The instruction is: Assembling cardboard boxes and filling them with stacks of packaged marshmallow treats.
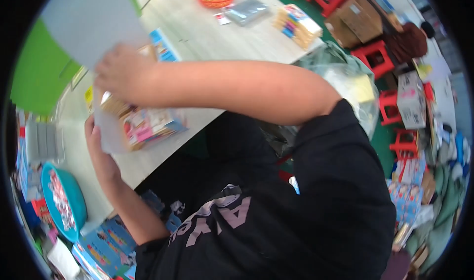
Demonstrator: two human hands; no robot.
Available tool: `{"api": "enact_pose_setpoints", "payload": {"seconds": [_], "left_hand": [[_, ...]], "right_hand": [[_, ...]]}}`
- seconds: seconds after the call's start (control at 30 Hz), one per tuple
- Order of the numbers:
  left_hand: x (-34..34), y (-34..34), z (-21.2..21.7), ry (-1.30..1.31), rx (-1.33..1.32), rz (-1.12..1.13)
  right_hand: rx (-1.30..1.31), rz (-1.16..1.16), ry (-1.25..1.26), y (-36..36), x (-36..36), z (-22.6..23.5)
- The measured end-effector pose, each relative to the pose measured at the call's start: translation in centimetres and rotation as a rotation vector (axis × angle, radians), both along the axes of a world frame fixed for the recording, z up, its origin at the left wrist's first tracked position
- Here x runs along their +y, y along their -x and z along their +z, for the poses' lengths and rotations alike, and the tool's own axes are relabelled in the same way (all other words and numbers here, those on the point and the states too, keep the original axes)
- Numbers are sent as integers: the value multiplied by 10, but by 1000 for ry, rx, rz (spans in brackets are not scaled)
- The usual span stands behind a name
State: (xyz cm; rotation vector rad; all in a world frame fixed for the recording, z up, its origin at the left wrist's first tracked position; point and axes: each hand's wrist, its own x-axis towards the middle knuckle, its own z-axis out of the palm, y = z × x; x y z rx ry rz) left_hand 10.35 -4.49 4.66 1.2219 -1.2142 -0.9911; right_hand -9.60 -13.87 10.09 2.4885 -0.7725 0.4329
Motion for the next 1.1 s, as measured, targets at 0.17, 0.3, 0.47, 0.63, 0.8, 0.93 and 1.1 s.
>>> {"api": "enact_pose_setpoints", "payload": {"seconds": [0.17, 0.3, 0.47, 0.63, 0.8, 0.93, 1.1], "left_hand": [[-2, 11, 6, -32, -15, 12], [2, 5, 7, -37, -26, 28], [4, 5, 7, -35, -9, -4], [4, 8, -4, 44, 2, 57], [22, -8, -16, 126, -148, 211], [31, -18, -34, 112, -170, 241], [29, -14, -56, 31, -79, 279]], "right_hand": [[-113, 10, 64, 10, 2, -1], [-306, 136, -142, 36, 6, 23], [-444, -903, -355, 221, -1, 94], [-388, -1126, -641, 429, -67, -29], [-46, -1262, -809, 391, -54, -44], [-110, -1223, -716, 401, -46, -50], [-140, -1127, -688, 406, -39, -53]]}}
